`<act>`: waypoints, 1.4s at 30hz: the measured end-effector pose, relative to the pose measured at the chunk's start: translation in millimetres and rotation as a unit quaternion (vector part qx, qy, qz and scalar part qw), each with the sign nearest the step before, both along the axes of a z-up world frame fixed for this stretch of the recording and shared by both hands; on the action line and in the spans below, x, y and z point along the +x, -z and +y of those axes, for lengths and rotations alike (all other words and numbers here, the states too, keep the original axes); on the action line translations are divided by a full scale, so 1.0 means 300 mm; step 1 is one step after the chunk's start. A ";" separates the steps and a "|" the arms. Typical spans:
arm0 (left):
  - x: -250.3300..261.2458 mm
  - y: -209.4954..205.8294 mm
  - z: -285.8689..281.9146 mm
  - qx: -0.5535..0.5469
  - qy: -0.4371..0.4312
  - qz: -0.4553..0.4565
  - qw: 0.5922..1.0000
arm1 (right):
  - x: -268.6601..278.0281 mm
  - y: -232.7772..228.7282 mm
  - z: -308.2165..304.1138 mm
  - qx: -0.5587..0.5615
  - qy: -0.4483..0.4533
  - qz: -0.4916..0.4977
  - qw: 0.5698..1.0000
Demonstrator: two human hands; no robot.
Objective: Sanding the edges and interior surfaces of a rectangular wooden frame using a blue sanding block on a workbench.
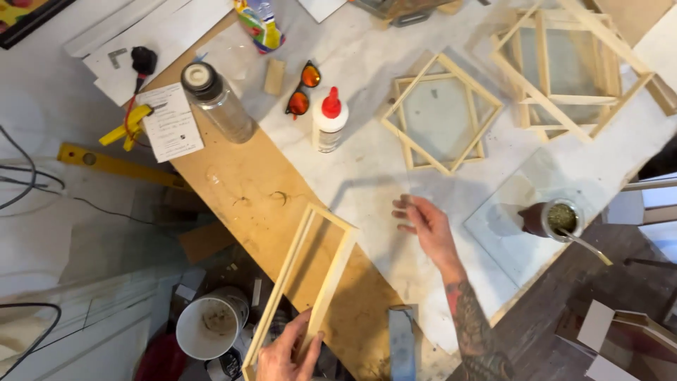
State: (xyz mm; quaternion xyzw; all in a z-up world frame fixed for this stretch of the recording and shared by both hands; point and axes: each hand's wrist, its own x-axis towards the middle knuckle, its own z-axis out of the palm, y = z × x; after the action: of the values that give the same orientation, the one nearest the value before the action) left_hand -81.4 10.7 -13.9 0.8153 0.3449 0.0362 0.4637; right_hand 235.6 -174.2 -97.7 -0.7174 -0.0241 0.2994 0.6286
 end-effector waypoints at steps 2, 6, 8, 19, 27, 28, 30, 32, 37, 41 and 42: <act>-0.020 -0.001 0.000 0.004 0.038 0.020 0.999 | 0.047 -0.039 0.044 -0.009 -0.013 -0.003 1.000; -0.069 0.038 -0.026 0.051 0.021 0.025 0.998 | 0.106 -0.089 0.094 -0.020 -0.042 -0.021 0.999; -0.081 0.038 -0.038 0.061 0.012 0.032 0.998 | 0.116 -0.112 0.106 -0.033 -0.035 0.032 0.998; -0.086 0.020 -0.086 0.022 0.018 0.057 0.998 | 0.147 -0.068 0.183 -0.039 -0.088 0.056 0.994; -0.108 0.031 -0.099 0.044 0.010 0.032 0.998 | 0.210 0.100 0.209 -0.061 -0.014 0.033 0.997; -0.118 0.039 -0.100 0.041 0.022 0.022 0.999 | 0.218 0.158 0.194 -0.053 0.020 0.003 0.998; -0.106 -0.003 -0.082 0.054 0.020 -0.003 0.998 | 0.238 0.288 0.165 -0.043 0.018 -0.058 0.997; -0.092 -0.046 -0.053 0.067 0.023 -0.029 0.997 | 0.216 0.286 0.142 -0.033 0.021 -0.119 0.992; -0.062 -0.075 0.037 -0.085 0.029 0.014 0.996 | -0.042 -0.105 0.040 -0.111 0.061 -0.111 0.986; 0.030 -0.137 0.116 -0.133 0.065 0.010 0.989 | -0.293 -0.173 -0.193 -0.217 0.040 -0.071 0.973; 0.039 -0.137 0.129 -0.132 0.081 0.005 0.988 | -0.357 -0.171 -0.241 -0.242 0.024 -0.051 0.969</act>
State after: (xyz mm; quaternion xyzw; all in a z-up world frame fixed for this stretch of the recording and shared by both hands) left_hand -69.8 49.3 27.4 0.7724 0.2822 -0.0511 0.5668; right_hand 128.5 -246.5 -46.4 -0.8628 0.0337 0.2443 0.4414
